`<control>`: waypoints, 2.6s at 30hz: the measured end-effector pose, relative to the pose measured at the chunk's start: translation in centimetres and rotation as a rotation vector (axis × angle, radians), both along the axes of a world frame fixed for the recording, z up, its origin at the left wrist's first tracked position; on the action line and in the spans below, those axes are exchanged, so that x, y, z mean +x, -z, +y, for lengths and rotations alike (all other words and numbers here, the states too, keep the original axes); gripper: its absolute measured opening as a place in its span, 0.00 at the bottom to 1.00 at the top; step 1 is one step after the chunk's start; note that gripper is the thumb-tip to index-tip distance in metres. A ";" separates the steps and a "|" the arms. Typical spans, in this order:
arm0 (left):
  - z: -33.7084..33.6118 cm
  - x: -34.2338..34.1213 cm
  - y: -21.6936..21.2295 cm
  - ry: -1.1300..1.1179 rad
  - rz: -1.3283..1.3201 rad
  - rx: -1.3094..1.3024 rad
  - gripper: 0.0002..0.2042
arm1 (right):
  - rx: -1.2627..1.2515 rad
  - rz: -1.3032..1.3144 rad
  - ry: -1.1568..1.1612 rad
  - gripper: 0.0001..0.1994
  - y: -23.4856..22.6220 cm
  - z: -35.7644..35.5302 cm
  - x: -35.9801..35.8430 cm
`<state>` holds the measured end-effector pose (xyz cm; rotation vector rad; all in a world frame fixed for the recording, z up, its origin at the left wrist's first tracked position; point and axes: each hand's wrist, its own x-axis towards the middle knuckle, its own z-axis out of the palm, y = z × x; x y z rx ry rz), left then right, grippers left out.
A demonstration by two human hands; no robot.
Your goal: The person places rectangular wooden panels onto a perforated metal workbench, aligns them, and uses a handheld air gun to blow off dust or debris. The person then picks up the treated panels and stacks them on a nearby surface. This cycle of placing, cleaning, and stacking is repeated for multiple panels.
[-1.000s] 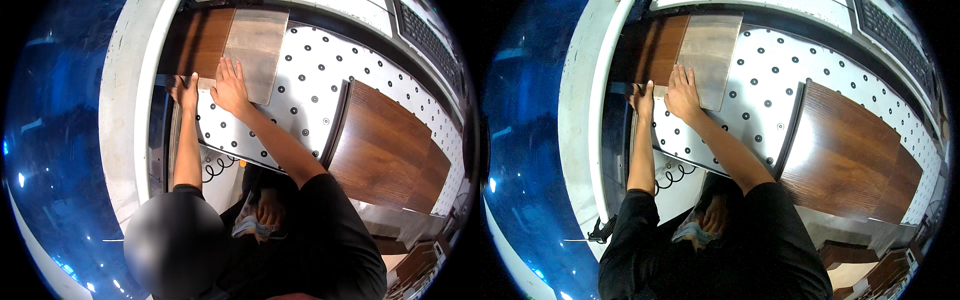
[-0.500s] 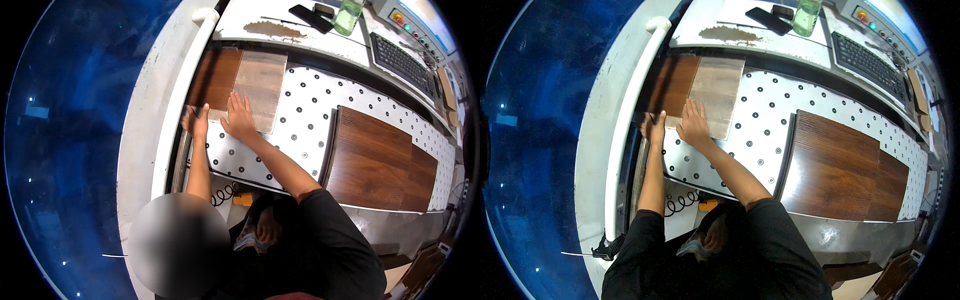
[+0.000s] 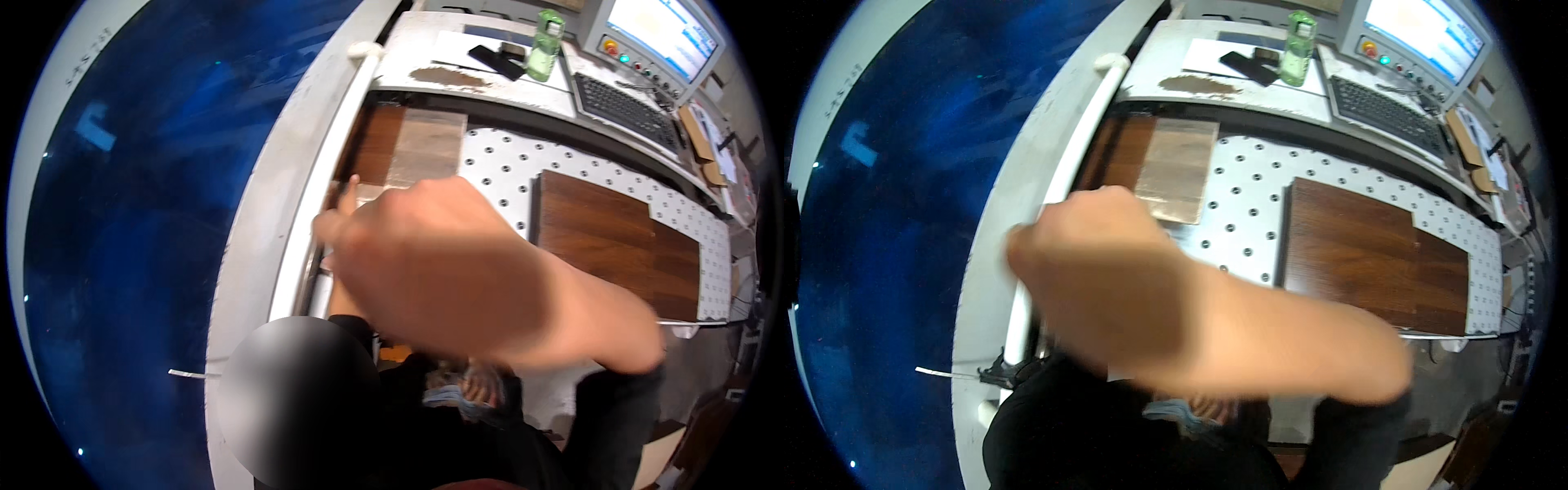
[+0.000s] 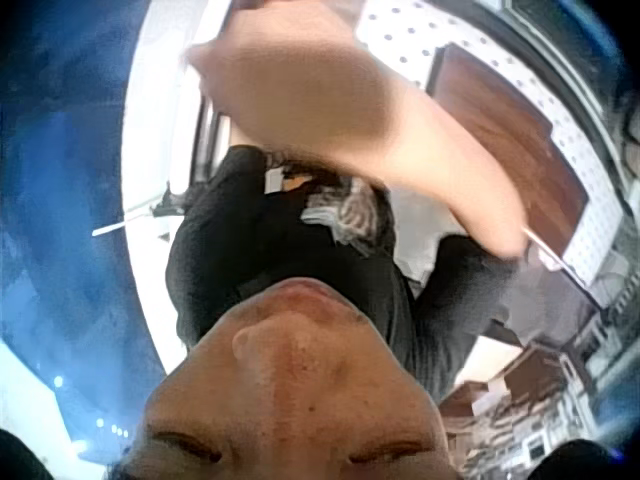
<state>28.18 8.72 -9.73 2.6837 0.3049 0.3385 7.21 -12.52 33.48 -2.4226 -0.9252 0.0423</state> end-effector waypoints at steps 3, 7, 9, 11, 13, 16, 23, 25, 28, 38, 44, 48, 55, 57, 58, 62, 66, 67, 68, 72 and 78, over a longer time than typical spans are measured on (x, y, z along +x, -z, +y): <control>-1.2 -1.6 3.4 0.093 -0.261 0.163 0.48 | -0.005 -0.026 -0.195 0.05 -3.7 1.2 -5.1; 0.4 -1.1 2.3 0.128 -0.328 0.159 0.44 | -0.013 -0.083 -0.470 0.06 -1.7 4.0 -6.7; 1.3 -2.3 -1.2 0.224 -0.322 -0.011 0.40 | -0.025 -0.058 -0.516 0.06 -0.3 4.8 -5.3; 6.5 -5.8 0.6 0.206 -0.375 0.189 0.38 | -0.009 -0.134 -0.639 0.07 -0.9 5.0 -8.2; 0.9 -10.1 1.2 0.302 -0.177 0.139 0.33 | -0.025 -0.106 -0.668 0.07 0.0 4.7 -8.2; 1.8 -8.1 0.5 0.268 -0.253 0.245 0.30 | 0.004 -0.118 -0.757 0.08 0.7 5.2 -7.1; 8.8 -8.3 1.1 0.053 -0.302 0.275 0.28 | -0.031 -0.062 -0.878 0.09 0.3 5.6 -5.0; 7.5 -6.1 -4.2 0.152 -0.082 0.229 0.27 | -0.006 -0.067 -0.800 0.10 -2.2 5.5 -3.3; 14.8 -9.0 -4.1 0.137 -0.125 0.156 0.27 | 0.008 -0.035 -0.767 0.10 -3.0 8.7 -1.5; 14.4 -25.8 -26.1 0.043 -0.380 -0.333 0.17 | 0.294 0.128 0.086 0.13 1.6 -0.3 7.3; 18.7 -28.2 -28.1 -0.377 -1.181 0.274 0.29 | 0.386 0.372 0.622 0.14 17.9 -9.6 9.2; 20.0 -26.6 -29.6 -0.504 -0.833 0.201 0.42 | 0.504 0.297 0.732 0.16 21.5 -10.6 7.1; 21.0 -21.2 -28.6 -0.181 -0.848 -0.015 0.22 | 0.388 -0.122 0.931 0.14 24.1 -12.9 3.1; 18.7 -19.5 -27.3 0.028 -0.714 -0.207 0.20 | 0.144 -0.227 1.079 0.14 25.5 -14.2 1.7; 16.4 -18.6 -27.2 0.218 -0.620 -0.126 0.18 | 0.094 -0.225 1.126 0.16 25.9 -14.6 1.1; 3.9 -18.6 -24.4 0.560 0.335 -0.492 0.28 | 0.151 -0.264 1.211 0.15 27.8 -16.5 -1.3; -2.8 -20.0 -22.5 0.900 0.577 -0.511 0.19 | 0.441 -0.262 1.245 0.12 27.3 -16.5 -3.1; -3.7 -20.2 -22.7 0.917 0.592 -0.571 0.19 | 0.477 -0.279 1.259 0.12 27.4 -16.6 -3.4; -4.3 -20.2 -22.9 0.932 0.608 -0.632 0.18 | 0.513 -0.296 1.270 0.11 27.6 -16.8 -3.7; -5.7 -19.8 -23.7 0.966 0.740 -0.647 0.17 | 0.695 -0.348 1.377 0.12 27.9 -17.6 -4.1; -5.0 -20.3 -23.4 1.080 0.885 -0.544 0.18 | 1.246 -0.106 1.401 0.10 27.3 -18.0 -4.3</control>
